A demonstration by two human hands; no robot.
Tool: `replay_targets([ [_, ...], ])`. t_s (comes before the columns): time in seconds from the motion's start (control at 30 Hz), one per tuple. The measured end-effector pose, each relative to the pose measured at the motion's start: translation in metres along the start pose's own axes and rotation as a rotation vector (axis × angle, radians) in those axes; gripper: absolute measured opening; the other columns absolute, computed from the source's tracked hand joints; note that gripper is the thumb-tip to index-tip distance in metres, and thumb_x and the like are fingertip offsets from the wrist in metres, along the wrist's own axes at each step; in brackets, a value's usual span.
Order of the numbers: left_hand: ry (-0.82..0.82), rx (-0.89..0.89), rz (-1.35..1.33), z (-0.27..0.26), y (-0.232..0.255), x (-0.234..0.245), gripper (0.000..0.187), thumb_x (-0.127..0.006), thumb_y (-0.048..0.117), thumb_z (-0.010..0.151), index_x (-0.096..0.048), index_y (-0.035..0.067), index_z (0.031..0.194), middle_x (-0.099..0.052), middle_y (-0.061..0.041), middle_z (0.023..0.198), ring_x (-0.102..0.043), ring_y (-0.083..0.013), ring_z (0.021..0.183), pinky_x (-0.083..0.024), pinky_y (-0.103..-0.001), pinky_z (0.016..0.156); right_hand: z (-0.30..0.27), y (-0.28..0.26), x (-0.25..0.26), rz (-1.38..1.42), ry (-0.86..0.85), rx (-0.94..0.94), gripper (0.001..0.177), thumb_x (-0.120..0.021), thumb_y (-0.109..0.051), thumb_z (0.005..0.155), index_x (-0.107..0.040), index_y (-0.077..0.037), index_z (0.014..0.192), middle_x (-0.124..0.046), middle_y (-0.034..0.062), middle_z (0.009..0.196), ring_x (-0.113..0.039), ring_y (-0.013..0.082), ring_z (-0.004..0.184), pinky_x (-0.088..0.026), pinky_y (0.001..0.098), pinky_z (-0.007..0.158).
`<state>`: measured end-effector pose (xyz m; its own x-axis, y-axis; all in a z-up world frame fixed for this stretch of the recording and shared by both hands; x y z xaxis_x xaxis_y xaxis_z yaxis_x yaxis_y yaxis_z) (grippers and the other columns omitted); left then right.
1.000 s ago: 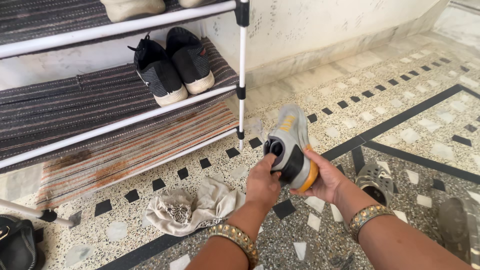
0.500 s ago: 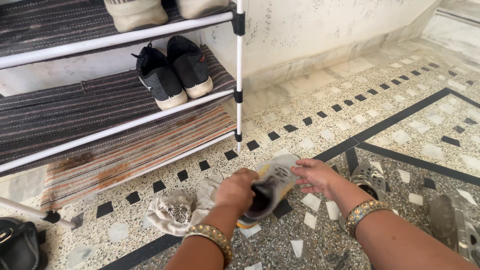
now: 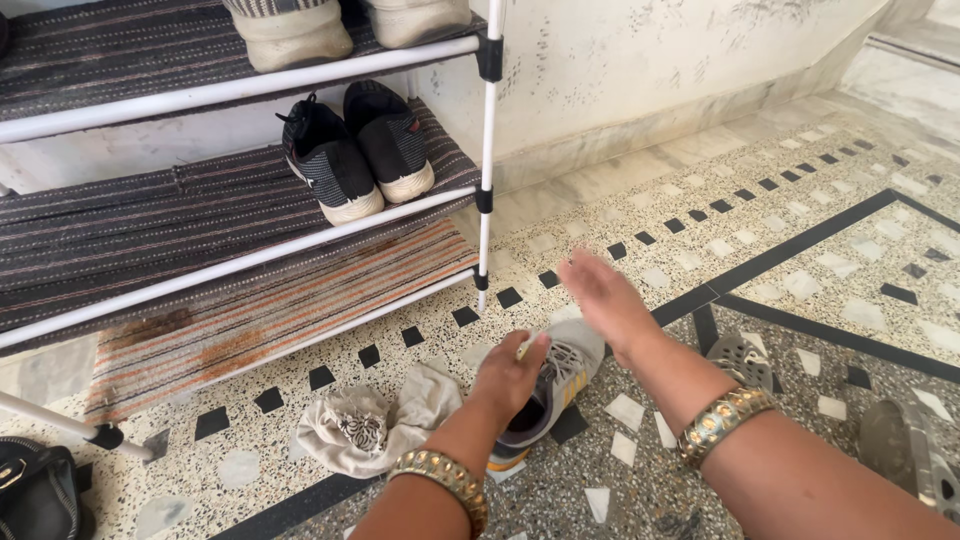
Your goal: The person wipes a pair of sneakers with a cloth, then places them on a shoe rack. They continue to pick up and arrange other shoes, including sandals and clogs, on the rack shelves.
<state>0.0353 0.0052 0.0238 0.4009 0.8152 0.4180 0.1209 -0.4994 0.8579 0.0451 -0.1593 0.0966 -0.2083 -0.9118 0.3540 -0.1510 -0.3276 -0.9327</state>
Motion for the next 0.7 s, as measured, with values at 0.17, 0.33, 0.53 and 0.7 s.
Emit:
replay_targets([
  [0.17, -0.177, 0.135, -0.598, -0.008, 0.04, -0.008, 0.096, -0.022, 0.083, 0.084, -0.037, 0.022, 0.158, -0.035, -0.011, 0.164, -0.029, -0.0363, 0.152, -0.015, -0.056, 0.121, -0.031, -0.036, -0.01, -0.144, 0.056, 0.575, 0.075, -0.03, -0.055, 0.106, -0.011, -0.01, 0.164, -0.014, 0.0174, 0.172, -0.017, 0.0314, 0.158, -0.018, 0.042, 0.126],
  [0.33, -0.124, 0.079, -1.058, -0.025, 0.085, 0.003, 0.104, -0.033, 0.087, 0.081, -0.021, 0.024, 0.162, -0.022, -0.014, 0.168, -0.022, -0.036, 0.155, -0.016, -0.061, 0.123, -0.036, 0.047, -0.027, -0.355, -0.188, 0.156, 0.07, -0.032, -0.052, 0.099, -0.021, -0.026, 0.163, -0.018, 0.0047, 0.17, -0.013, 0.0252, 0.157, -0.016, 0.0383, 0.125],
  [0.53, -0.009, -0.419, -0.763, -0.036, 0.113, 0.006, 0.098, -0.033, 0.079, 0.086, -0.021, 0.019, 0.162, -0.022, -0.01, 0.17, -0.018, -0.0273, 0.158, -0.02, -0.048, 0.125, -0.013, 0.079, -0.021, 0.269, -0.204, -0.277, 0.08, -0.019, -0.07, 0.094, -0.027, -0.028, 0.162, -0.031, -0.0012, 0.168, -0.021, 0.0203, 0.157, -0.016, 0.0468, 0.123],
  [0.7, 0.01, -0.843, -0.091, -0.062, 0.095, -0.002, 0.089, -0.029, 0.073, 0.103, -0.017, 0.012, 0.167, -0.023, -0.019, 0.172, -0.016, -0.0353, 0.163, -0.013, -0.043, 0.132, -0.017, 0.011, -0.041, 0.826, -0.195, -0.202, 0.091, -0.031, -0.073, 0.088, -0.016, -0.021, 0.161, -0.033, 0.0122, 0.163, -0.036, 0.036, 0.151, -0.034, 0.0539, 0.122],
])
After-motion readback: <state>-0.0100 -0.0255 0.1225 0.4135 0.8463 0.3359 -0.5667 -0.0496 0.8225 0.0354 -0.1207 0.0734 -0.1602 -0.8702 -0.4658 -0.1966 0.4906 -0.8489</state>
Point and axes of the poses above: each hand's wrist, its own z-axis towards the middle knuckle, its own x-axis out of the back of the hand, y = z × x, the point moved 4 cm from there along z, towards the middle knuckle
